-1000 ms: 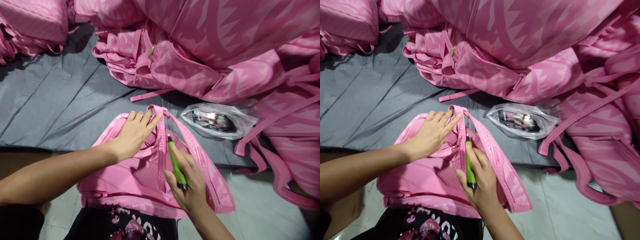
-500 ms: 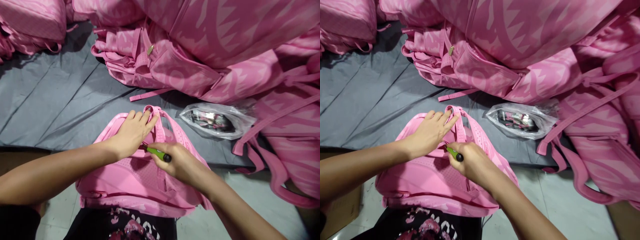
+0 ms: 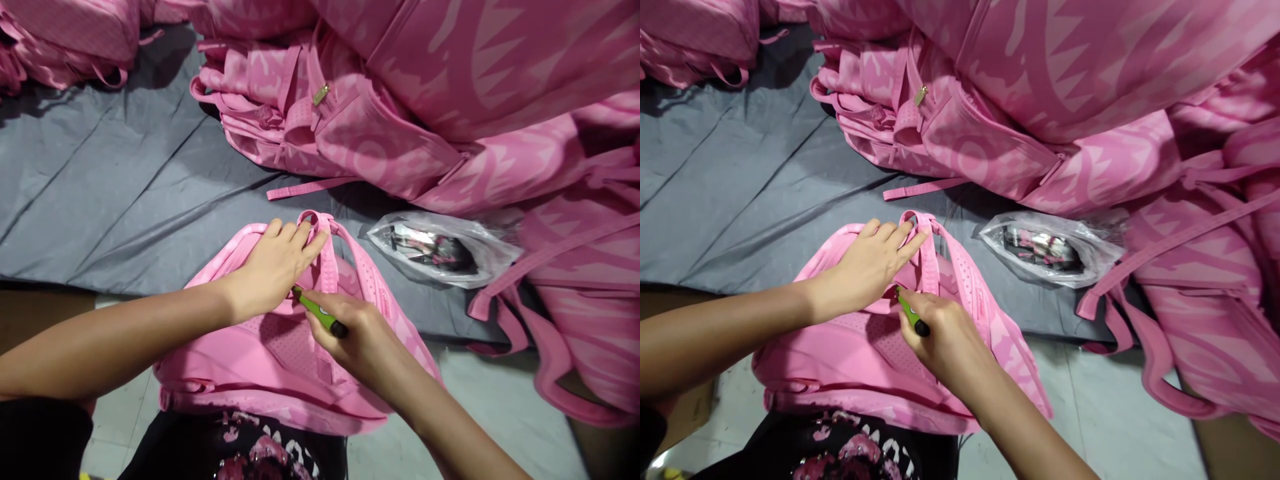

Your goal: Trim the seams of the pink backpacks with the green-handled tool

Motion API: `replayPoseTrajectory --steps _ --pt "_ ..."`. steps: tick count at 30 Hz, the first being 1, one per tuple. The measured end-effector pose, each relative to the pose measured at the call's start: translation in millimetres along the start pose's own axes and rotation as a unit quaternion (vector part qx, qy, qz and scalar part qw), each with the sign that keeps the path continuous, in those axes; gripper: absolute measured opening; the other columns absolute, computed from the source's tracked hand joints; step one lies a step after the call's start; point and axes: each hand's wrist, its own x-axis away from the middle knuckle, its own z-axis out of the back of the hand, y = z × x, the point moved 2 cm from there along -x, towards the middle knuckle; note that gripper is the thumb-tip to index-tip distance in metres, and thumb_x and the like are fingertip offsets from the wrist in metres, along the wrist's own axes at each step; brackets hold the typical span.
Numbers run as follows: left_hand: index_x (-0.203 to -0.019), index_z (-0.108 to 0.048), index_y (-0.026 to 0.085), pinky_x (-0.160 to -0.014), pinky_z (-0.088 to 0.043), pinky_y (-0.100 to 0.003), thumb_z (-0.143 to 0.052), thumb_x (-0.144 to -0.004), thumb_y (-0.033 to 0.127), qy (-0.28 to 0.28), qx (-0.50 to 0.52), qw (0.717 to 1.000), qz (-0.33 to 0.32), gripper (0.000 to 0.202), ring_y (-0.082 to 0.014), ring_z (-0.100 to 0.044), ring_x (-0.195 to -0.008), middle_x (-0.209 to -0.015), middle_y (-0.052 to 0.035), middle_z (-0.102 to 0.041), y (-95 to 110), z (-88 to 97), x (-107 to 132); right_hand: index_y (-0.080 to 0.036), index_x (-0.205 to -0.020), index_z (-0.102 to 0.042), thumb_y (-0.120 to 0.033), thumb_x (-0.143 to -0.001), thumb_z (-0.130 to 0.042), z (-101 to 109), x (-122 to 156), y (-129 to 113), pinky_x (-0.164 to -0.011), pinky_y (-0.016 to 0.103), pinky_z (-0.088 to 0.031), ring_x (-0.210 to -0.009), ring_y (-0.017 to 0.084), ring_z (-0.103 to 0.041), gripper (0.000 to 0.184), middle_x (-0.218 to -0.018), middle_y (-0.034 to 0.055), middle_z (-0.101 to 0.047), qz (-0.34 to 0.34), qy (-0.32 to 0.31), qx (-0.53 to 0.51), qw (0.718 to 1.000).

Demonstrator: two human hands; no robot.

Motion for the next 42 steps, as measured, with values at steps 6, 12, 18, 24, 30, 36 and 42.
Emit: replayPoseTrajectory --steps 6,12,18,24,30,36,42 --pt "-0.155 -0.02 0.01 -0.093 -0.035 -0.041 -0.055 -0.084 0.019 0.005 0.005 1.0 -0.001 0.08 -0.0305 -0.049 -0.113 -0.148 -0.0191 -0.042 0 -1.0 1 -0.017 -0.111 -0.072 -0.02 -0.09 -0.056 2 -1 1 -0.079 0.032 -0.061 -0.086 0.02 -0.075 0.027 -0.102 0.0079 -0.078 -0.021 0.008 -0.064 0.998" --pt "-0.155 -0.019 0.009 -0.092 -0.035 -0.042 -0.057 -0.083 0.022 0.015 0.012 1.0 -0.001 0.083 -0.0316 -0.049 -0.113 -0.144 -0.0195 -0.045 0 -1.6 1 -0.017 -0.109 -0.072 -0.019 -0.09 -0.055 4 -2 -2 -0.073 0.03 -0.059 -0.081 0.019 -0.074 0.026 -0.098 0.0069 -0.078 -0.039 -0.003 -0.046 0.998" --pt "-0.155 -0.019 0.008 -0.091 -0.034 -0.041 -0.054 -0.083 0.018 0.002 0.012 1.0 -0.002 0.081 -0.0314 -0.049 -0.113 -0.145 -0.0202 -0.044 0 0.3 2 -0.015 -0.107 -0.073 -0.019 -0.091 -0.053 7 -8 -6 -0.073 0.028 -0.056 -0.079 0.018 -0.073 0.026 -0.094 0.0071 -0.078 -0.045 -0.04 -0.047 0.997" --pt "-0.155 -0.018 0.007 -0.092 -0.034 -0.042 -0.057 -0.081 0.017 -0.011 0.013 1.0 -0.006 0.085 -0.0323 -0.05 -0.113 -0.148 -0.021 -0.041 0 1.7 3 -0.015 -0.105 -0.073 -0.017 -0.09 -0.054 6 -9 -7 -0.07 0.028 -0.055 -0.075 0.018 -0.072 0.025 -0.088 0.006 -0.077 -0.041 -0.047 -0.05 0.997" --pt "-0.155 -0.018 0.007 -0.092 -0.035 -0.042 -0.056 -0.081 0.017 0.002 0.013 1.0 -0.006 0.084 -0.0321 -0.049 -0.113 -0.147 -0.0207 -0.042 0 0.9 3 -0.015 -0.102 -0.075 -0.015 -0.089 -0.054 7 -8 -9 -0.066 0.029 -0.055 -0.071 0.018 -0.072 0.024 -0.09 0.0076 -0.077 -0.055 -0.046 -0.013 0.997" --pt "-0.155 -0.017 0.007 -0.094 -0.034 -0.043 -0.056 -0.081 0.018 -0.015 0.017 1.0 -0.006 0.084 -0.0325 -0.047 -0.116 -0.152 -0.0212 -0.037 0 1.0 2 -0.015 -0.108 -0.073 -0.019 -0.09 -0.054 5 -5 -9 -0.069 0.029 -0.056 -0.075 0.019 -0.072 0.026 -0.093 0.0071 -0.078 -0.061 -0.043 -0.036 0.997" --pt "-0.155 -0.019 0.006 -0.094 -0.034 -0.043 -0.06 -0.077 0.019 0.02 0.005 1.0 0.001 0.088 -0.0321 -0.048 -0.112 -0.144 -0.0208 -0.044 1 -3.5 2 -0.014 -0.111 -0.072 -0.022 -0.091 -0.055 1 0 -5 -0.078 0.03 -0.057 -0.086 0.019 -0.073 0.027 -0.1 0.0081 -0.077 -0.066 -0.037 -0.058 0.995"
